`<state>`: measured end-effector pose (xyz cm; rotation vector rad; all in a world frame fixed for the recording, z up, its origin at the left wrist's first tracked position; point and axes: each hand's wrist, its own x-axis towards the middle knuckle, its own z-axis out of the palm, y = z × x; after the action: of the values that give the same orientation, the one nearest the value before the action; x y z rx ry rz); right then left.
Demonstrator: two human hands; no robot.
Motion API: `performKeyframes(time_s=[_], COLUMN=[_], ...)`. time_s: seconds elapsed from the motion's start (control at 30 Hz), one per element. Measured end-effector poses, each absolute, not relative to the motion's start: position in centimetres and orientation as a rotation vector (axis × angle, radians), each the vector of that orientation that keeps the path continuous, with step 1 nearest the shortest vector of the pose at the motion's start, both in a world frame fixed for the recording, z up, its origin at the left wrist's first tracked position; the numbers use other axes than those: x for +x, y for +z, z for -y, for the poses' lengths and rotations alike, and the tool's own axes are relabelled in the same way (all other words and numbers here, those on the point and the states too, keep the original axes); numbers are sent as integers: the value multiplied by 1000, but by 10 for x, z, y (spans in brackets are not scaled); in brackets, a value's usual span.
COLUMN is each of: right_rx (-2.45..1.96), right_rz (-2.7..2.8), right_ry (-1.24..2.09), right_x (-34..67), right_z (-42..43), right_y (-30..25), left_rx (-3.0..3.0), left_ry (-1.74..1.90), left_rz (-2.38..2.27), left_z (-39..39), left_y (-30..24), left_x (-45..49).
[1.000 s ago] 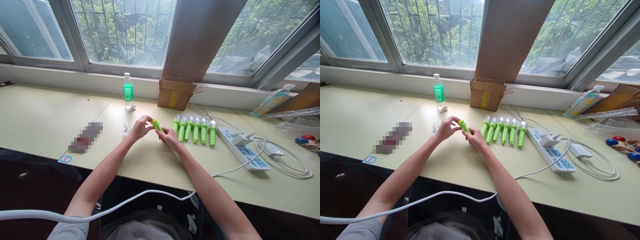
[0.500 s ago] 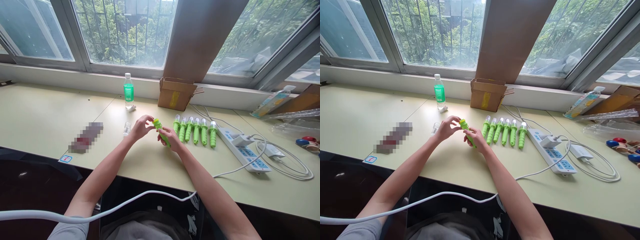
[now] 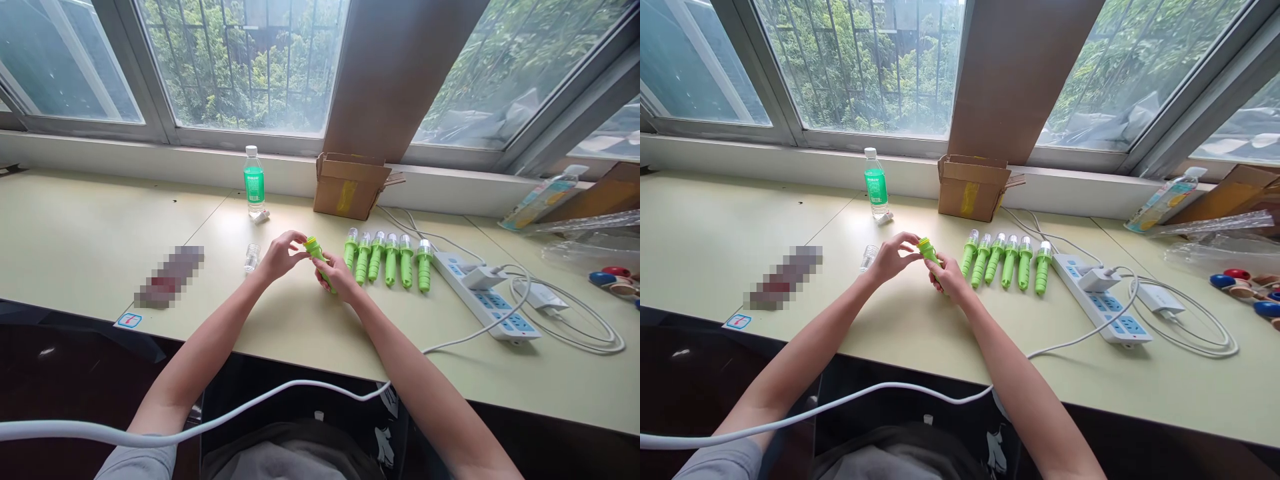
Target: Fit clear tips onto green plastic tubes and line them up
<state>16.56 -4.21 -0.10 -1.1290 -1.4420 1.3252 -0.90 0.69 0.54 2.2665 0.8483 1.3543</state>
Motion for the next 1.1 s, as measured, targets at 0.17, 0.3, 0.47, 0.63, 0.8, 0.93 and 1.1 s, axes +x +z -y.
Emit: performKeyframes(time_s=[0.17,0.3,0.47,0.63,0.8,0.93,1.1], right_rx=[-1057,-1053,-1057,-1074,-1099,-1093,-1073], right_rz=[1365,1354,1390,1466,1478,1454,1414], right_ry=[1339,1340,1327,1279,1293,1288,1279], right_x=[164,166,170,171,169,168,168], right_z=[41,42,40,39,41,41,40], right_y=[-1,3,3,2,1,-1,0], left_rx=[2288,2331,2409,2446,2403,2406,2402], left_ry=[1328,1376,1400,1396,1345,1363,1415], left_rz=[-851,-906,-920,-965,-947,-923,-900], left_z=[-8,-8,-6,-7,-9,-8,-4], left_y=[7,5,5,4,1,3,6], left_x=[-12,-12,-11,-11,-11,-10,-9])
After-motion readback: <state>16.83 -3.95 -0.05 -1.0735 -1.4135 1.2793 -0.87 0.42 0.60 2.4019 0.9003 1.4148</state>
